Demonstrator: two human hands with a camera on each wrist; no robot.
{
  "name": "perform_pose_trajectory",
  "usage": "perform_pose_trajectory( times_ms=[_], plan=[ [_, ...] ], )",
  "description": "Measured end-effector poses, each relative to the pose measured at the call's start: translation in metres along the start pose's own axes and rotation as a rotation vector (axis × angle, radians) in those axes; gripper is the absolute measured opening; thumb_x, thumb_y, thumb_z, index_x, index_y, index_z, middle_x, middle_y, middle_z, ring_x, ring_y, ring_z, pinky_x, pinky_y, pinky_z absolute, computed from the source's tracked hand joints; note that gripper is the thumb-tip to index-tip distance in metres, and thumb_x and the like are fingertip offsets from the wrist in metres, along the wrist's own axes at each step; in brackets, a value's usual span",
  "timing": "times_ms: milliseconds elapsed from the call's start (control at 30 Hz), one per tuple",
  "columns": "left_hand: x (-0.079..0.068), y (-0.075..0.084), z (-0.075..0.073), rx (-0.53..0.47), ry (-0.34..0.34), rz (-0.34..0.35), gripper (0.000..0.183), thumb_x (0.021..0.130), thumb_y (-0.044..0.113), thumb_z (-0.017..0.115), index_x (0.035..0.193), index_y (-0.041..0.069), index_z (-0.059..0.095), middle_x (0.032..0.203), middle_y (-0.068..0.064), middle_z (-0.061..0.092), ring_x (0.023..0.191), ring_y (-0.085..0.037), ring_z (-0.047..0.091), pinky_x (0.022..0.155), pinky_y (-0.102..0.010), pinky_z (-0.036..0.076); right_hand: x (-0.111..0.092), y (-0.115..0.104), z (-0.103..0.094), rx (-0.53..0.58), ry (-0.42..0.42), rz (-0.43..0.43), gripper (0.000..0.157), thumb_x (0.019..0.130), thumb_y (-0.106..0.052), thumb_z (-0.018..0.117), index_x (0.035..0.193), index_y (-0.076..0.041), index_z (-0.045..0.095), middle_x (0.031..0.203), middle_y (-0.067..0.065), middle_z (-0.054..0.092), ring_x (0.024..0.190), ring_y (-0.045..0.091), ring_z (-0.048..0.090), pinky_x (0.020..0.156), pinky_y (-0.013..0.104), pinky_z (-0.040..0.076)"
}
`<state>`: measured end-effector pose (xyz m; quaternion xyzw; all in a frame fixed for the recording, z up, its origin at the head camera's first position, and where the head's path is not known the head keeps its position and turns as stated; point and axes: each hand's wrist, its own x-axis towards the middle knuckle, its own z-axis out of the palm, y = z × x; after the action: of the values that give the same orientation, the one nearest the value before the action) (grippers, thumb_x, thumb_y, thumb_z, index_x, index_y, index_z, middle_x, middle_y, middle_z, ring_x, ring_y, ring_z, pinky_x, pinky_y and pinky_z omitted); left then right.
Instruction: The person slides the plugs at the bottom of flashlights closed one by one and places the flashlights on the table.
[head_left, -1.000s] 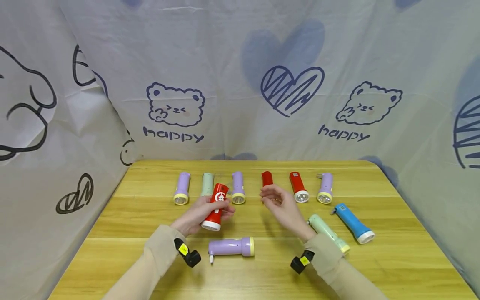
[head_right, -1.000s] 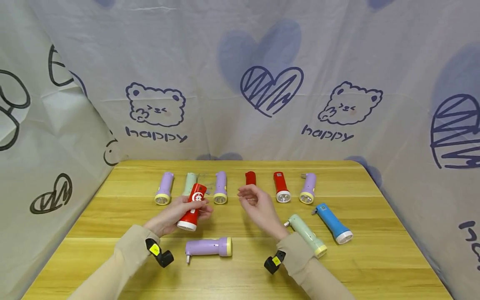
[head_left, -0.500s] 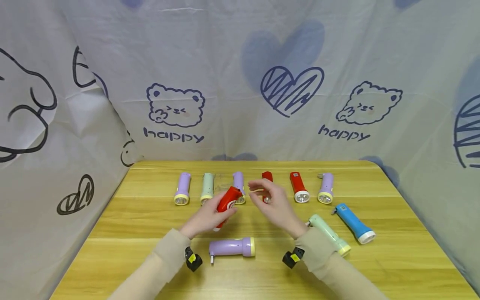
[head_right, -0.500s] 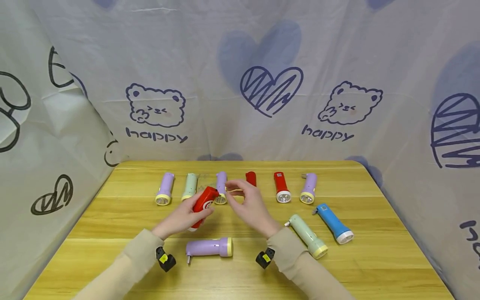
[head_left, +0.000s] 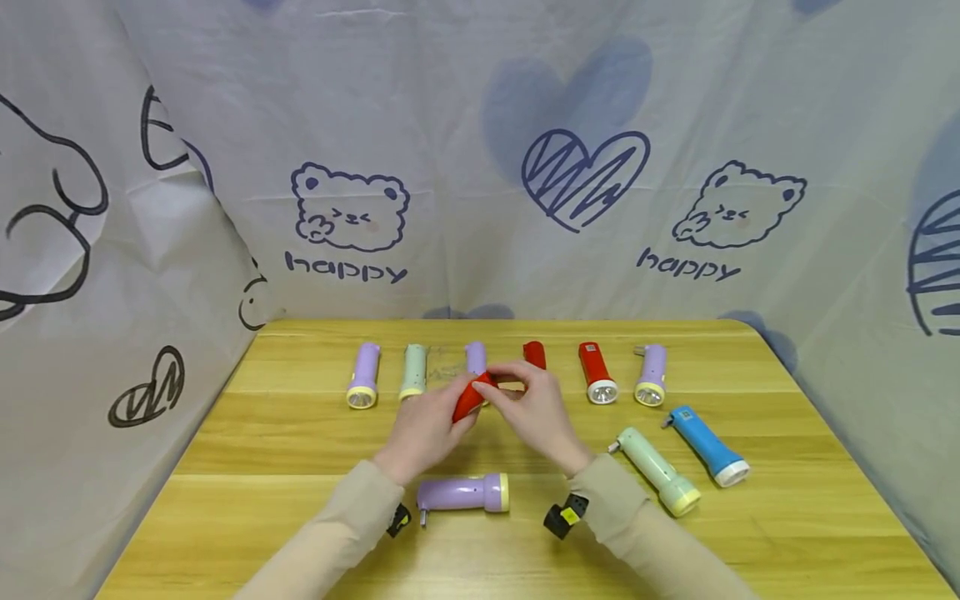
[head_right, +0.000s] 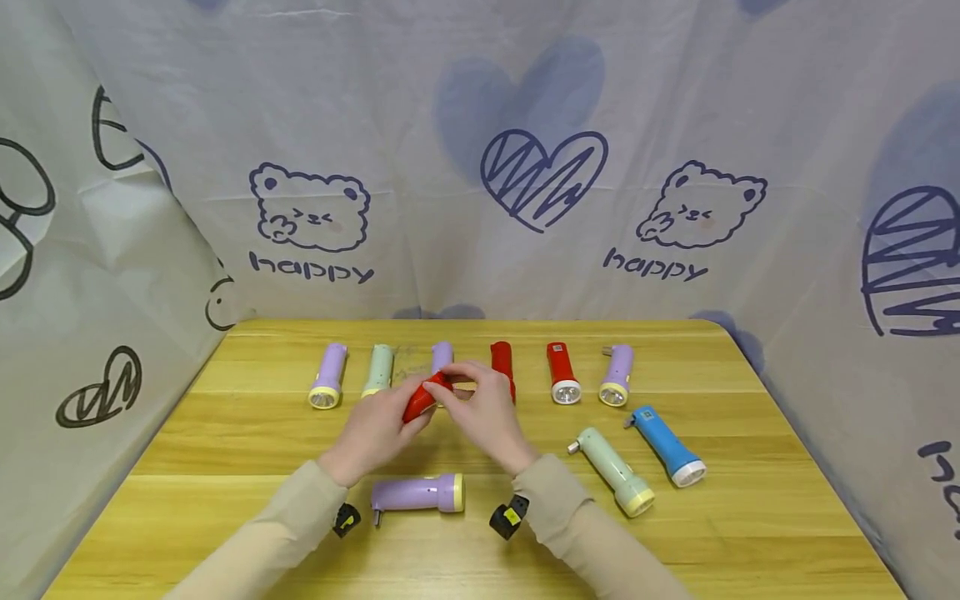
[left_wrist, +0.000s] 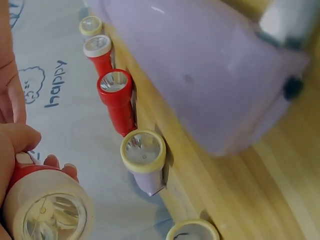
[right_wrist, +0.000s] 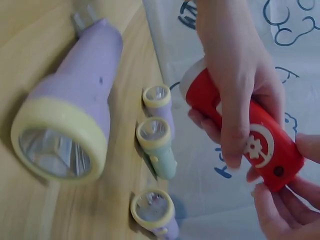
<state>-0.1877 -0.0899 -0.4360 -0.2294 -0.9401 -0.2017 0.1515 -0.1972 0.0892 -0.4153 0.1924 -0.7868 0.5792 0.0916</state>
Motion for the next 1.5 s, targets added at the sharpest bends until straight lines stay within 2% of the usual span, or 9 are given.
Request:
perform_pose_trajectory(
  times_ms=[167, 233, 433, 533, 633, 800, 933, 1167, 1500],
  plan=[
    [0.001, 0.001, 0.0, -0.016, -0.003, 0.016, 0.038, 0.093, 0.027, 0.071, 0.127, 0.016, 0.059, 0.087, -0.005, 0.073, 0.063, -0.015, 0.062, 0.051, -0.027, 0.047, 0.0, 0.003, 0.0, 0.091, 0.044, 0.058, 0.028, 0.084, -0.007, 0.081, 0.11, -0.001, 0.076, 0.109, 0.019, 0.075, 0.104, 0.031, 0.071, 0.081, 0.027, 0.062],
    [0.001, 0.0, -0.001, -0.123, -0.056, -0.01, 0.04, 0.093, 0.028, 0.072, 0.129, 0.016, 0.059, 0.09, -0.005, 0.073, 0.066, -0.014, 0.061, 0.054, -0.025, 0.048, 0.0, 0.005, -0.001, 0.135, 0.041, 0.079, 0.029, 0.083, -0.004, 0.081, 0.111, 0.001, 0.075, 0.112, 0.021, 0.074, 0.105, 0.029, 0.071, 0.082, 0.027, 0.062],
    [-0.001, -0.008, -0.006, -0.611, -0.276, -0.159, 0.041, 0.095, 0.034, 0.069, 0.129, 0.014, 0.06, 0.099, -0.008, 0.069, 0.073, -0.018, 0.064, 0.06, -0.028, 0.056, -0.002, 0.01, -0.009, 0.203, -0.002, 0.089, 0.033, 0.085, 0.001, 0.077, 0.118, 0.005, 0.071, 0.12, 0.023, 0.072, 0.104, 0.007, 0.068, 0.082, 0.022, 0.061],
    [-0.003, -0.01, -0.007, -0.73, -0.327, -0.203, 0.04, 0.095, 0.034, 0.069, 0.126, 0.01, 0.061, 0.093, -0.011, 0.068, 0.067, -0.024, 0.065, 0.056, -0.031, 0.058, -0.003, 0.013, -0.012, 0.22, -0.018, 0.092, 0.035, 0.086, 0.001, 0.076, 0.12, 0.005, 0.071, 0.122, 0.024, 0.071, 0.102, 0.003, 0.068, 0.083, 0.021, 0.06],
    [-0.005, -0.009, -0.006, -0.703, -0.291, -0.184, 0.038, 0.095, 0.032, 0.069, 0.125, 0.009, 0.064, 0.093, -0.01, 0.07, 0.069, -0.019, 0.065, 0.059, -0.028, 0.057, -0.005, 0.016, -0.013, 0.233, -0.021, 0.107, 0.035, 0.085, 0.002, 0.076, 0.119, 0.005, 0.071, 0.123, 0.025, 0.07, 0.105, 0.01, 0.071, 0.086, 0.022, 0.06],
    [-0.005, -0.006, -0.004, -0.509, -0.141, -0.118, 0.036, 0.093, 0.026, 0.07, 0.125, 0.008, 0.067, 0.102, -0.006, 0.074, 0.078, -0.011, 0.064, 0.069, -0.024, 0.056, -0.007, 0.018, -0.014, 0.226, -0.016, 0.069, 0.036, 0.085, 0.004, 0.076, 0.121, 0.006, 0.07, 0.125, 0.025, 0.069, 0.113, 0.033, 0.07, 0.091, 0.027, 0.059],
    [-0.005, -0.003, -0.002, -0.396, -0.077, -0.084, 0.036, 0.092, 0.026, 0.071, 0.124, 0.009, 0.067, 0.101, -0.006, 0.075, 0.079, -0.013, 0.065, 0.07, -0.025, 0.055, -0.008, 0.017, -0.014, 0.174, -0.016, 0.011, 0.037, 0.085, 0.002, 0.076, 0.122, 0.005, 0.07, 0.125, 0.024, 0.07, 0.114, 0.038, 0.069, 0.091, 0.025, 0.059],
    [-0.004, 0.0, -0.004, -0.327, -0.036, -0.053, 0.036, 0.093, 0.029, 0.07, 0.122, 0.009, 0.067, 0.102, -0.006, 0.075, 0.079, -0.014, 0.064, 0.068, -0.025, 0.054, -0.007, 0.018, -0.017, 0.075, -0.001, -0.051, 0.036, 0.085, -0.001, 0.077, 0.121, 0.002, 0.072, 0.119, 0.021, 0.073, 0.107, 0.036, 0.072, 0.086, 0.021, 0.06],
    [-0.007, 0.001, 0.0, -0.293, -0.028, -0.027, 0.033, 0.092, 0.025, 0.071, 0.119, 0.007, 0.067, 0.099, -0.006, 0.074, 0.076, -0.014, 0.064, 0.066, -0.021, 0.052, -0.012, 0.017, -0.01, 0.07, 0.051, 0.022, 0.035, 0.083, 0.004, 0.077, 0.117, 0.002, 0.073, 0.115, 0.021, 0.074, 0.105, 0.034, 0.073, 0.085, 0.028, 0.061]
  ],
)
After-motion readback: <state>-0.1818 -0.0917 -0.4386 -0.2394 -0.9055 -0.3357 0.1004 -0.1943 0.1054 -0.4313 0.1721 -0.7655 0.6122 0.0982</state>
